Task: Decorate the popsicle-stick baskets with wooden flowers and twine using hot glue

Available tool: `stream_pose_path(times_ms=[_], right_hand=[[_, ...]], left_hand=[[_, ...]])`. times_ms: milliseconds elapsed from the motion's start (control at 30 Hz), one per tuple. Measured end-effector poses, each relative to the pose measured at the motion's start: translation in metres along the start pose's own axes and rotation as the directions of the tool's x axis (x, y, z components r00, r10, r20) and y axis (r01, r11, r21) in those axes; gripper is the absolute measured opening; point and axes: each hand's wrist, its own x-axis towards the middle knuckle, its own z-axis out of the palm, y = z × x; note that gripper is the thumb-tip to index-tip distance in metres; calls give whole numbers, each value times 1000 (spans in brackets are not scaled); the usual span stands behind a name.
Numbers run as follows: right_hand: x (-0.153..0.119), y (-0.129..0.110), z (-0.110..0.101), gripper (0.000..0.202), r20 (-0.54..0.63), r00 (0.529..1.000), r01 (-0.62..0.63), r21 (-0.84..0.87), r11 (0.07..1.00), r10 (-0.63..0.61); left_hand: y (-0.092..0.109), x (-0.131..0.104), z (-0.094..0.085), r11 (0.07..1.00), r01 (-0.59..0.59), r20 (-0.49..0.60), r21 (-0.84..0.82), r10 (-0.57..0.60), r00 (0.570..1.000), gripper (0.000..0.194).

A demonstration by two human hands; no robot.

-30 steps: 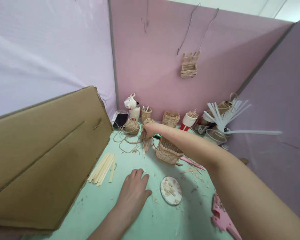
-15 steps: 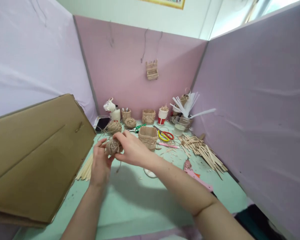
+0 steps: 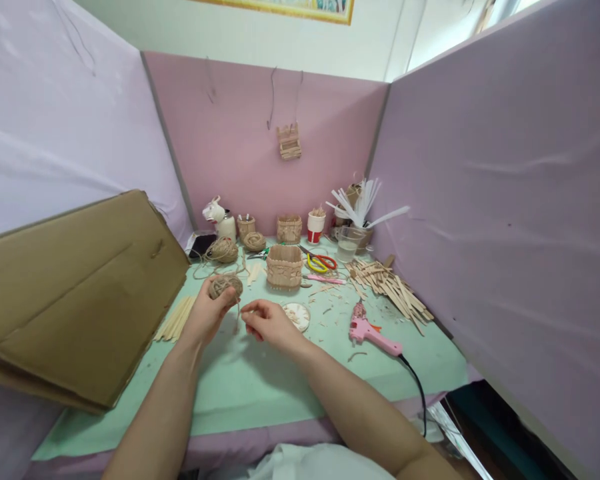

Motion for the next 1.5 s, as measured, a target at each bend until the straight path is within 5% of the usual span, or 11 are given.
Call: stream_pose_path(times_ms=[100,267,533,700,833,967,1067,1167,1233,1333,1500], right_hand=[[0,4,3,45,-202,976,67,-85,994,-83],[3,7,3,14,-203,972,91,-131,987,-117],[-11,-16,-18,18,-212,960,246,311,918,-185],[-19,-35,-38,22,-342,910,391,525,756,-233],[-30,-41,-55,11,-425,856,496,518,697,-294],[-41,-46,-70,35,-475,793,584,416,696,-382],[-46,-51,-76,30,-567,713,645,301,702,-412],[-51,-54,-77,15,-623,641,680,191,708,-448],[-53,-54,-74,16,-562,683,647,168,744,-467],[-50,-47,-65,20,-250,891,427,185,885,-378],[-33,-23,-45,29,53,994,68,338,939,-91]], left_hand=[[-2,-3,2,999,41,60,11,-42,997,60],[3,-9,6,998,58,197,25,-62,978,66],[8,-4,0,991,131,22,3,-131,991,39],[18,-3,-3,902,429,73,-54,-425,902,47],[19,3,-9,857,452,31,-247,-459,888,40],[11,12,-13,930,263,-260,-258,-329,908,22],[1,14,-15,982,85,-424,171,-5,906,21],[-11,11,-18,691,20,-281,722,266,922,36],[-18,8,-19,457,4,-133,889,251,959,42],[-21,4,-16,309,-22,-31,951,166,986,43],[-9,-9,6,634,-337,128,696,351,927,37]])
